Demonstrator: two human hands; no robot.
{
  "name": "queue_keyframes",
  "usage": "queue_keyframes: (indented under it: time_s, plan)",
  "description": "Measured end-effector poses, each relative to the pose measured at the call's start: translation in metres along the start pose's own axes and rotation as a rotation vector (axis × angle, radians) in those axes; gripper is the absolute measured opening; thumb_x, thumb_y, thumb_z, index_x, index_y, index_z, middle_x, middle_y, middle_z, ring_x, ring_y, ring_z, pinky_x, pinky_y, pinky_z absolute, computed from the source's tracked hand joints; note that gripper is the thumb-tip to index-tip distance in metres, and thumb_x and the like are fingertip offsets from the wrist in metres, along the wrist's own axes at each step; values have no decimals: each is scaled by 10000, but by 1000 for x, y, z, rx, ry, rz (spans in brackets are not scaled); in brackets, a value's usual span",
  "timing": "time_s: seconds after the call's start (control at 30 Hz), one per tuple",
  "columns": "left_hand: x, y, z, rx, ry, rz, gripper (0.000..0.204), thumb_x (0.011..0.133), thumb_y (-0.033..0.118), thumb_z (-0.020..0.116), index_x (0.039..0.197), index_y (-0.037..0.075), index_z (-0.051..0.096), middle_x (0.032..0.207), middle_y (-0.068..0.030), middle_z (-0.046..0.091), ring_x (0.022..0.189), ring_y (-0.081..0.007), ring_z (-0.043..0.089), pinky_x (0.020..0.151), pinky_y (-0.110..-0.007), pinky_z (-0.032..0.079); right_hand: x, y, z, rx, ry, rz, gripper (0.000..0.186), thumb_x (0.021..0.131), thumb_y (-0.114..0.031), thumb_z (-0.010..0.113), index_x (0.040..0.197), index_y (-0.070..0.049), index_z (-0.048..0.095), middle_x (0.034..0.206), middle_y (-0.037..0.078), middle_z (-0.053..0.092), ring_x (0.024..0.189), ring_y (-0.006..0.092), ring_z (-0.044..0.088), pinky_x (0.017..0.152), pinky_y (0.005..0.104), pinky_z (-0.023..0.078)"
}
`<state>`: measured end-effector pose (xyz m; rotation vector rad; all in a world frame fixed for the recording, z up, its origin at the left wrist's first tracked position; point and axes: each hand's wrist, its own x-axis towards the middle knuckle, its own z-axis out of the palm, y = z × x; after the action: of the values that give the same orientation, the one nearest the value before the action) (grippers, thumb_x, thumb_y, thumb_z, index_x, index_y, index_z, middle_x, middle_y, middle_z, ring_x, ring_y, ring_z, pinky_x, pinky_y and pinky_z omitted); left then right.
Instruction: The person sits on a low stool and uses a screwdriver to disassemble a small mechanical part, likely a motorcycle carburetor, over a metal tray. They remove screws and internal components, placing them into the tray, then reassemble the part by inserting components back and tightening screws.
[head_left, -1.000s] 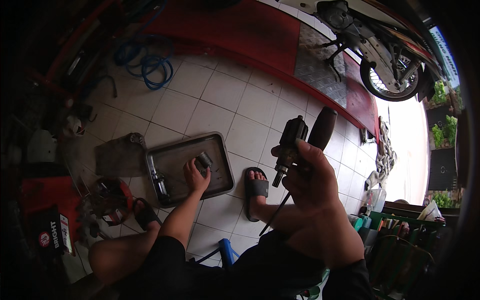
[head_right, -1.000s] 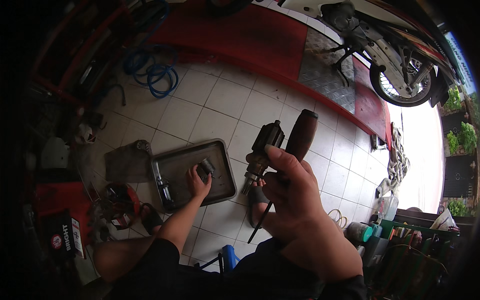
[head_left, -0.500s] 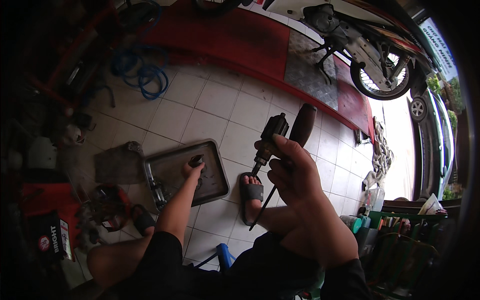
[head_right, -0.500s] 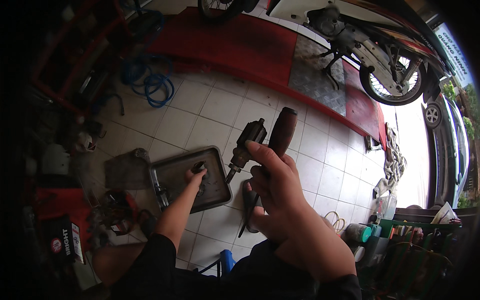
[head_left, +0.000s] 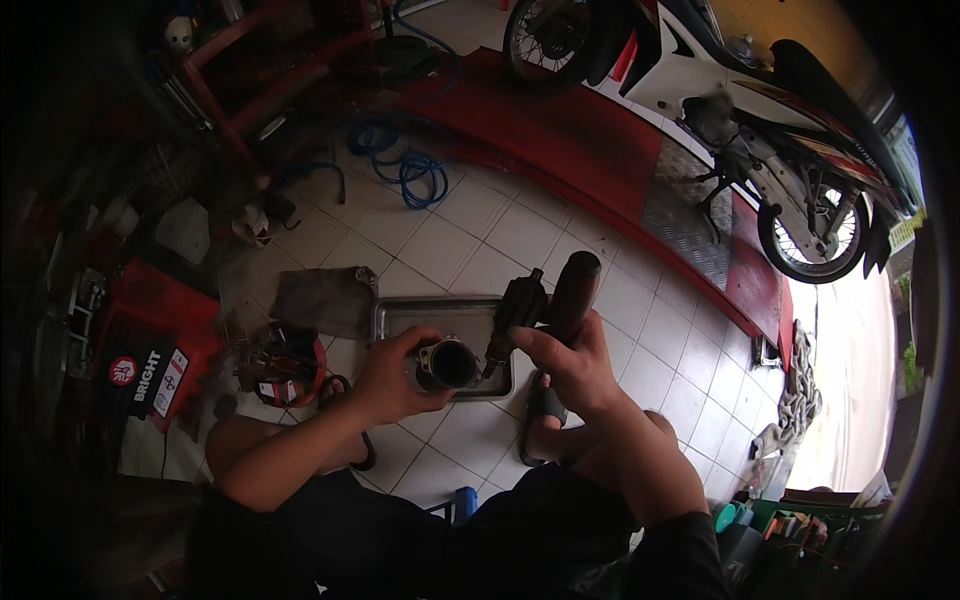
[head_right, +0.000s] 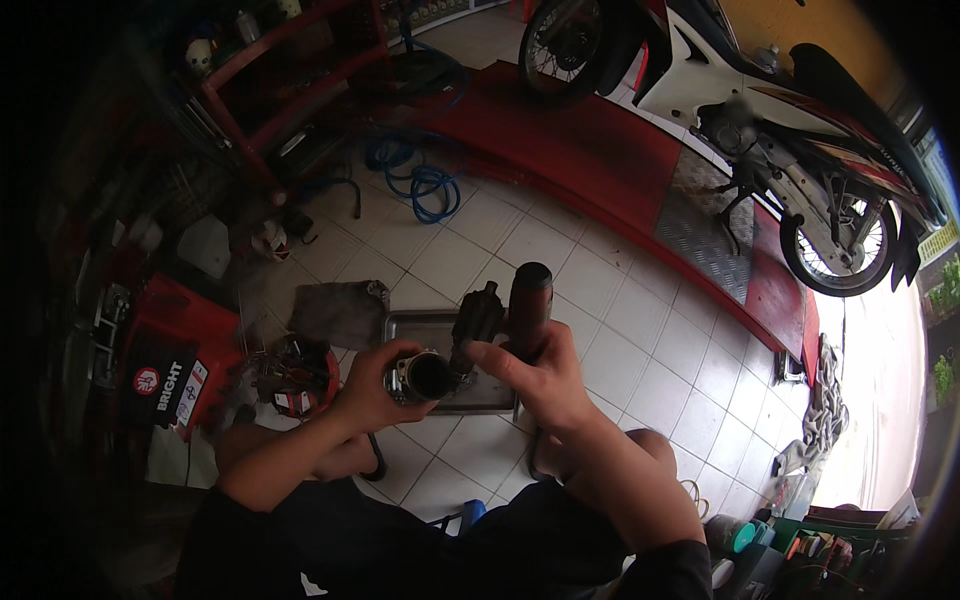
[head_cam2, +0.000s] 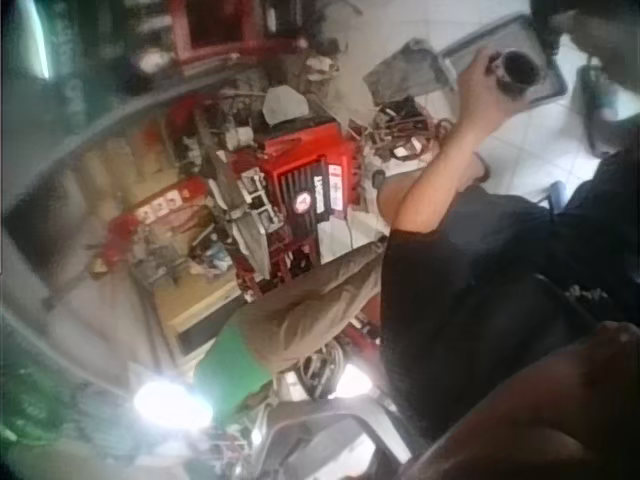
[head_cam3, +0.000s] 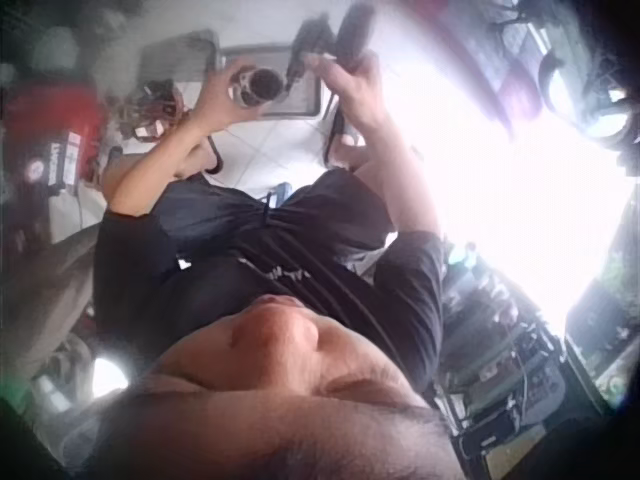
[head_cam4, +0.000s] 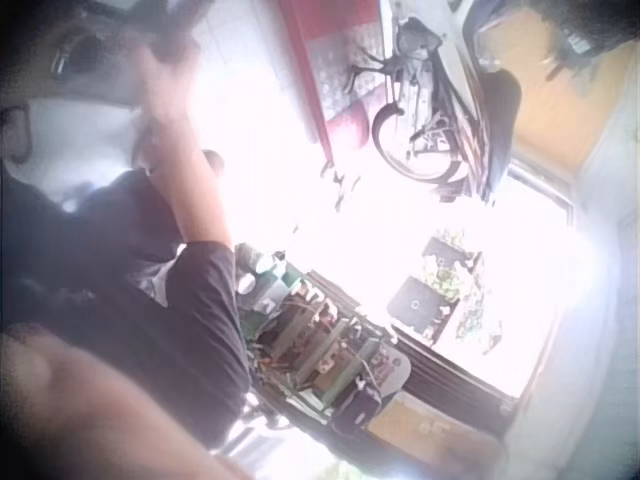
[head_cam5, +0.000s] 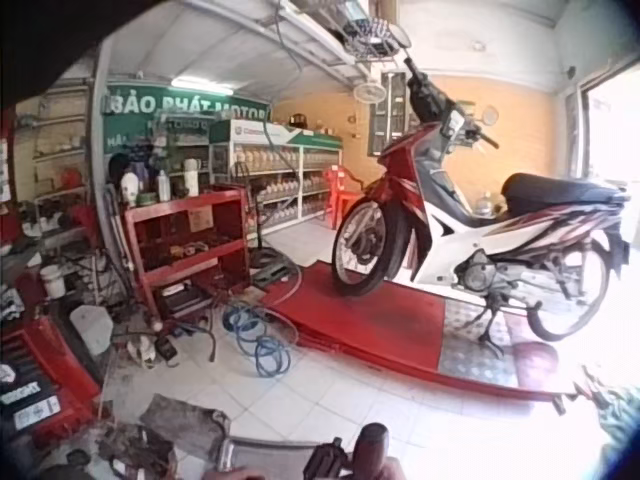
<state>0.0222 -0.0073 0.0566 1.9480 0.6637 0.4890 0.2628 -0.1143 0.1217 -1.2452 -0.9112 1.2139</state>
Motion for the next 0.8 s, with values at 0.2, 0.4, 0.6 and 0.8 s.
queue_keyframes:
  time_s: [0.2,0.4,0.6,0.8]
  plan:
    - [-45,17,-24,286,194,165,643,618,125,883,1191,60,599,1092,-129,695,999,-301,711,878,-369,567,-5,-8,36,-456,-187,-363,451,685,-210,870,1063,-29,703,858,35,692,702,123,614,665,274,492]
    - [-50,-1,-28,220,191,248,613,626,100,853,1181,62,596,1093,-124,690,960,-321,701,841,-402,563,-9,9,50,-1026,-283,-477,503,561,-255,882,1001,-88,703,867,61,698,704,276,681,626,381,544]
    - [-53,-8,-33,441,123,368,615,615,107,837,1175,53,590,1110,-144,682,997,-343,682,856,-428,546,-17,11,74,-1242,-296,-440,454,627,-326,848,979,-95,678,843,51,660,721,269,693,614,398,549]
    - [-58,8,-28,460,34,299,625,620,79,831,1189,34,577,1115,-144,682,1068,-345,677,908,-437,556,-20,13,84,-1357,-333,-457,300,742,-266,763,924,-45,671,854,102,652,667,293,701,576,397,562]
